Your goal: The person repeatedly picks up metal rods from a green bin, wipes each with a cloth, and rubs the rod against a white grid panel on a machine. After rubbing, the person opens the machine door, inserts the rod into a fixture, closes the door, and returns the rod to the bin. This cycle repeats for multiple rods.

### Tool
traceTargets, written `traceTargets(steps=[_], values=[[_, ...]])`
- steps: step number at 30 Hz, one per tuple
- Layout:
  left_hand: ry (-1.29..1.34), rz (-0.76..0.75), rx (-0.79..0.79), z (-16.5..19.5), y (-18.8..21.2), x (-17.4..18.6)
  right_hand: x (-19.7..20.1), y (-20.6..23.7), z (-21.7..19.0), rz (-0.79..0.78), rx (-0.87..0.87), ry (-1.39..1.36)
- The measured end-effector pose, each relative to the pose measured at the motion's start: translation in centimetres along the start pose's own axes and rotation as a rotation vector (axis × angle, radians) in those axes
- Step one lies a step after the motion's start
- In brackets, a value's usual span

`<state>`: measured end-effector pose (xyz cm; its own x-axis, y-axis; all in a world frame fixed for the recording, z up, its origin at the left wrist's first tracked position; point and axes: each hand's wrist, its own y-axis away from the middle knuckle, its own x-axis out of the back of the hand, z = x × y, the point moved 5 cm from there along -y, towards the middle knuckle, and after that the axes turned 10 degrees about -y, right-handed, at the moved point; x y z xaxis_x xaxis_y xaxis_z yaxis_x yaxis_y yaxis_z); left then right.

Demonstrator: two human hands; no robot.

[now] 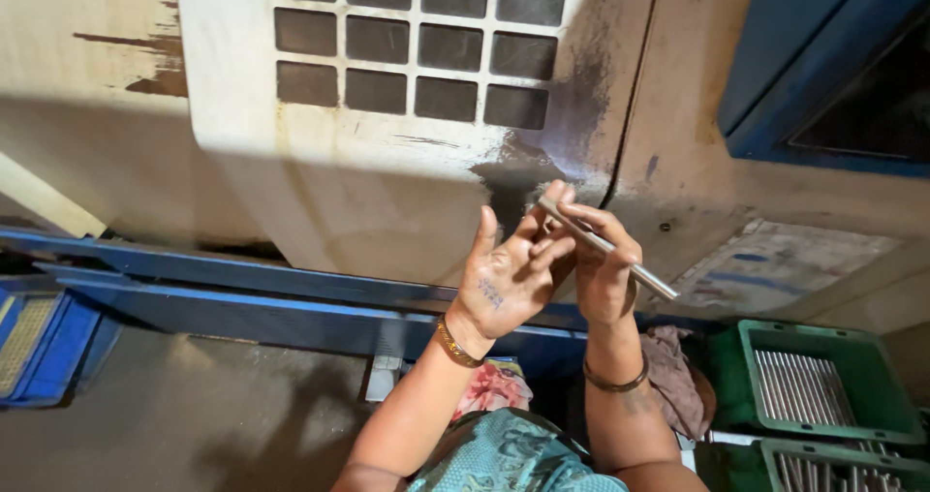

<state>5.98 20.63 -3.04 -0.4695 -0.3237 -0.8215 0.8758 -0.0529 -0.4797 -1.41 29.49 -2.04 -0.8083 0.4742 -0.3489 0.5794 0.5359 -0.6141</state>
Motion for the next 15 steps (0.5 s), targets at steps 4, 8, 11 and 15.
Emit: traceTargets(steps=[4, 8, 11, 15], values=[[0.093, -0.048, 0.017, 0.1, 0.4, 0.3, 0.7, 0.8, 0.7, 0.016, -0.029, 0.009], [0.028, 0.170, 0.016, 0.2, 0.6, 1.3, 1.0, 0.8, 1.0, 0.002, -0.021, 0.042], [0.035, -0.087, -0.045, 0.6, 1.0, 0.1, 0.4, 0.5, 1.3, -0.064, -0.039, 0.070], [-0.063, 0.070, -0.007, 1.3, 2.0, 1.5, -1.2, 0.8, 1.1, -0.164, 0.011, 0.137]])
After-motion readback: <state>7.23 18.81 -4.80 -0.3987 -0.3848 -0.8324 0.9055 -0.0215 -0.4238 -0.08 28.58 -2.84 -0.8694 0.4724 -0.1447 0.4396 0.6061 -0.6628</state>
